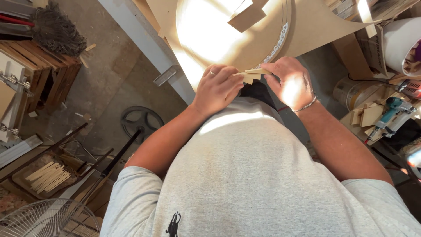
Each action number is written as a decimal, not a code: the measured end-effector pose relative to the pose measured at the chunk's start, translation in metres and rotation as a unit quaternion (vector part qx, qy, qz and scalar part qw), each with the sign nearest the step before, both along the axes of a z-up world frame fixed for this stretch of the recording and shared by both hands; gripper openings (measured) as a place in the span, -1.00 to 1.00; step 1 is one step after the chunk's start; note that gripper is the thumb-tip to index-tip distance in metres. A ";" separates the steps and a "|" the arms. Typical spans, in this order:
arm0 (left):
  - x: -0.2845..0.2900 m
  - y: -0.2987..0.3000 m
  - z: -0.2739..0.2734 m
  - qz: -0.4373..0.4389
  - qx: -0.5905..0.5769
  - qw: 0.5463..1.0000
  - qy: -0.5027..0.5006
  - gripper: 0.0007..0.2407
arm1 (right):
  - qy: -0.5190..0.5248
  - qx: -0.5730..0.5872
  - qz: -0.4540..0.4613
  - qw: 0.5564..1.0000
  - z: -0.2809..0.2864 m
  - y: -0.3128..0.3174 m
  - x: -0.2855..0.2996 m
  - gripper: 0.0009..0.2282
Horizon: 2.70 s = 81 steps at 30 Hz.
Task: Gluing small wooden strips onto a circular template on a wooden board
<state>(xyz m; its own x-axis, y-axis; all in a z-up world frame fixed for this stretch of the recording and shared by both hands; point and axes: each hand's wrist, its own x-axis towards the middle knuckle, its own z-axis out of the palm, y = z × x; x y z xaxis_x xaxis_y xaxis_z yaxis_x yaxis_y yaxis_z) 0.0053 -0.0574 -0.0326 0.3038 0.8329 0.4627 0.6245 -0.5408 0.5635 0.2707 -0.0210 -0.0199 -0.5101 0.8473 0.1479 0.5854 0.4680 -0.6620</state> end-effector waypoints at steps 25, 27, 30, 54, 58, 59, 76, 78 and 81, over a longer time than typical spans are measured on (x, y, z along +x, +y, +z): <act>0.014 0.011 -0.016 0.042 -0.115 0.992 -0.026 -0.83 | -0.088 0.140 0.005 0.986 0.012 -0.007 -0.027 -0.68; 0.014 0.011 -0.016 0.043 -0.112 0.992 -0.024 -0.83 | -0.089 0.142 0.001 0.986 0.012 -0.007 -0.030 -0.70; 0.011 0.011 -0.009 0.044 -0.112 0.992 -0.028 -0.83 | -0.091 0.140 -0.004 0.986 0.014 -0.007 -0.034 -0.72; -0.011 0.004 -0.019 0.005 -0.136 0.991 -0.013 -0.83 | -0.108 0.146 0.020 0.983 0.012 -0.008 -0.035 -0.71; -0.012 0.004 -0.020 0.001 -0.142 0.990 -0.011 -0.85 | -0.096 0.140 0.016 0.985 0.013 -0.008 -0.037 -0.72; -0.011 0.004 -0.020 0.001 -0.142 0.990 -0.011 -0.85 | -0.097 0.141 0.015 0.985 0.012 -0.008 -0.036 -0.72; -0.022 0.022 0.030 0.061 -0.145 0.974 -0.163 -0.71 | 0.032 -0.149 -0.256 0.954 0.041 0.038 0.007 -0.89; -0.031 0.025 0.042 0.080 -0.119 0.978 -0.155 -0.68 | 0.025 -0.122 -0.233 0.964 0.029 0.038 0.013 -0.90; -0.045 0.022 0.045 0.109 -0.085 0.980 -0.144 -0.62 | 0.002 -0.074 -0.184 0.980 0.020 0.043 0.008 -0.61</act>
